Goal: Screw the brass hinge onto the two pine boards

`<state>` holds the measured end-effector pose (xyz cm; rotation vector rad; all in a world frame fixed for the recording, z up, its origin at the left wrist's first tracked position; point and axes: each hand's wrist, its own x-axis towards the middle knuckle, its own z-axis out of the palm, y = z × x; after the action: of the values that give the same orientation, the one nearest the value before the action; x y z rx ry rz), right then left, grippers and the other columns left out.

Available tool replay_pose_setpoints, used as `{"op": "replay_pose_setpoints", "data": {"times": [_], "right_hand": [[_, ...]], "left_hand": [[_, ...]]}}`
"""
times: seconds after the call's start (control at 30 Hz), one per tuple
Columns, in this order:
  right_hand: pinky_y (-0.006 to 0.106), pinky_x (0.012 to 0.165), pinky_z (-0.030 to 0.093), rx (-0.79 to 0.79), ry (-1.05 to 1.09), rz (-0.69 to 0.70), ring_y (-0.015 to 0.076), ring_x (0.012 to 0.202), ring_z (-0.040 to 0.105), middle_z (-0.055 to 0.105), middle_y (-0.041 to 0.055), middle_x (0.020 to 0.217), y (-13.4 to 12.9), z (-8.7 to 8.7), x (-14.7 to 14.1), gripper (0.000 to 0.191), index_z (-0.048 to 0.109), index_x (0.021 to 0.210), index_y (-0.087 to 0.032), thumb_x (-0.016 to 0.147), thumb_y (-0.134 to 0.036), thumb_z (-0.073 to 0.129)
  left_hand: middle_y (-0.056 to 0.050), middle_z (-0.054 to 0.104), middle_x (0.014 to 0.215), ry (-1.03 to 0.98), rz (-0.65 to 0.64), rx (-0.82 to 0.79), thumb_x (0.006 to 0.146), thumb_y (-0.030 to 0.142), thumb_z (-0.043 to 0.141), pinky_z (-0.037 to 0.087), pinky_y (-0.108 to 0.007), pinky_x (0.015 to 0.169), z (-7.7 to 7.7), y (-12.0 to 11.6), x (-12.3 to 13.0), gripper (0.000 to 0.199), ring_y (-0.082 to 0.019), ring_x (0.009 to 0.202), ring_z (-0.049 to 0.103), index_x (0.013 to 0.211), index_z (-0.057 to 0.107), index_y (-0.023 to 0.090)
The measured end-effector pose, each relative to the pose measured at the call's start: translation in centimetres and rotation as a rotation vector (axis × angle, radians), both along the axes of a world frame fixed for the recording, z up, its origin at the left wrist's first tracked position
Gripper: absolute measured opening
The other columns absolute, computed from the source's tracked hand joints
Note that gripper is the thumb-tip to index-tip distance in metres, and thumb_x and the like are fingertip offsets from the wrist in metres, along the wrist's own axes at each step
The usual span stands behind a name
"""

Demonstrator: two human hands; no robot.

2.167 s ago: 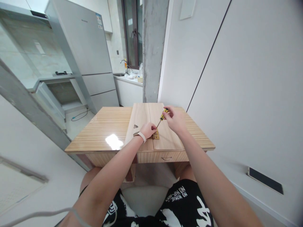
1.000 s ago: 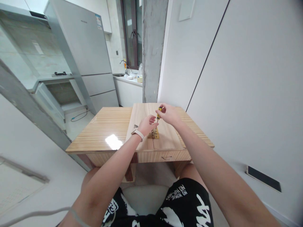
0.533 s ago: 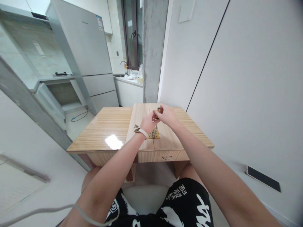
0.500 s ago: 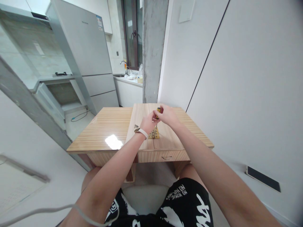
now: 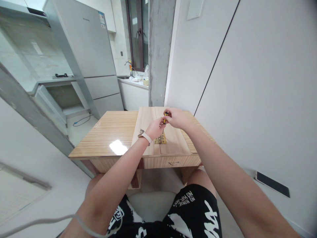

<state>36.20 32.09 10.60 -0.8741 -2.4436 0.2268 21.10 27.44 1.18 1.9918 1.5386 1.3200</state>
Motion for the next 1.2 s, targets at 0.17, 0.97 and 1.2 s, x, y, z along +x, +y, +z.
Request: {"op": "replay_pose_setpoints", "data": {"times": [0.17,0.97,1.2], "right_hand": [[0.031,0.071,0.043,-0.023,0.112,-0.124,0.0217,0.078,0.062,0.071,0.0071,0.082,-0.3,-1.0,-0.6,0.003,0.068,0.084,-0.022,0.085,-0.024,0.067],[0.028,0.081,0.045,0.071,-0.070,-0.133,0.0208,0.089,0.067,0.077,0.0083,0.097,-0.9,-0.5,0.4,0.016,0.075,0.100,-0.019,0.093,-0.019,0.060],[0.030,0.072,0.045,0.085,-0.013,-0.313,0.0231,0.081,0.068,0.075,0.0127,0.089,-0.8,-1.1,-0.4,0.032,0.074,0.090,-0.016,0.096,-0.045,0.061]], "left_hand": [[-0.008,0.075,0.103,-0.041,0.104,-0.014,0.085,0.022,0.074,0.054,-0.027,0.069,0.0,0.0,0.7,0.035,-0.016,0.079,0.070,0.117,0.061,0.017],[-0.010,0.072,0.118,-0.009,-0.093,-0.022,0.090,0.014,0.062,0.056,-0.030,0.079,0.0,0.4,0.5,0.033,-0.018,0.090,0.071,0.123,0.061,0.018],[-0.007,0.073,0.100,-0.120,0.049,-0.010,0.086,0.023,0.073,0.056,-0.029,0.071,-0.1,0.2,1.1,0.025,-0.016,0.077,0.070,0.107,0.061,0.017]]}}
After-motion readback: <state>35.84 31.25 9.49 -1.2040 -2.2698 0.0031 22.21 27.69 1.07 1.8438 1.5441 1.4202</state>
